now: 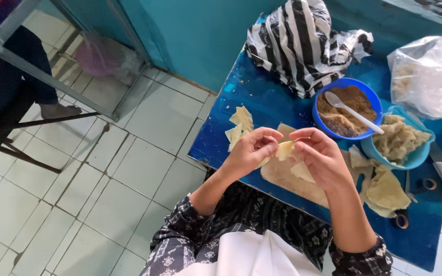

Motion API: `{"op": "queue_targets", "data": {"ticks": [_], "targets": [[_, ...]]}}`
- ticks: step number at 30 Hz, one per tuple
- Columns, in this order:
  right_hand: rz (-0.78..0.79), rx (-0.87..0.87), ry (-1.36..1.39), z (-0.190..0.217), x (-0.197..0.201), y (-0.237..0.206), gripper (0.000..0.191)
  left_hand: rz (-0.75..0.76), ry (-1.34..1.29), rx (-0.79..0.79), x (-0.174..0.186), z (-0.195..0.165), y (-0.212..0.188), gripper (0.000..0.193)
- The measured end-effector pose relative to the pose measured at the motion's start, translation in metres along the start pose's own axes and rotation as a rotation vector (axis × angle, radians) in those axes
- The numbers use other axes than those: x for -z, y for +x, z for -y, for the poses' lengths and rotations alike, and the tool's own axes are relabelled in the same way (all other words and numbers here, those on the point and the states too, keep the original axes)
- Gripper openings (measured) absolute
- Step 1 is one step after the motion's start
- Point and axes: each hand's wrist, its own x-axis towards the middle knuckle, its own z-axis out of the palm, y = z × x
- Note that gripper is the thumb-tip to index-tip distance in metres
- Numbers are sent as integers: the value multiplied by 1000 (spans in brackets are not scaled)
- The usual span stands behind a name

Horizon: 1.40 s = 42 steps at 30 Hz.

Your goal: The person sits at a blue table folding thin square pastry wrappers, pinching and rolling each wrapper by hand into a filled roll and setting it aside. They occasionally spoon a brown sugar mixture from a bowl onto a wrapper and, near the end, use scissors to trim a wrapper.

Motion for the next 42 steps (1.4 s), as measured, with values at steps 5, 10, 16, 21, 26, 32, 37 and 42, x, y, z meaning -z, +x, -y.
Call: {"op": "queue_targets", "data": {"ticks": [5, 10, 16, 21, 26, 32, 37, 42], "targets": [[-48, 32, 41, -1, -1, -18, 30, 60, 313, -219, -18, -14, -7, 22], [-218, -44, 158, -12, 7, -46, 30, 232, 306, -339, -23, -12, -10, 11], [-288, 64, 96, -29, 12, -78, 28, 222, -109, 138, -42, 32, -17, 17], [-603, 234, -534, -31, 0, -97, 30, 87, -537, 323, -70, 59, -31, 9], [-700, 340, -754, -27, -8, -105, 27, 44, -551, 218, -84, 63, -30, 13], [-545, 565, -976, -21, -3, -115, 24, 38, -666, 353, -96, 48, -29, 36], [-303, 643, -1087, -1, 1, -116, 36, 107, -702, 433, -90, 26, -30, 57], [-222, 665, -1151, 8, 8, -119, 44, 270, -628, 595, -79, 23, -31, 44]]}}
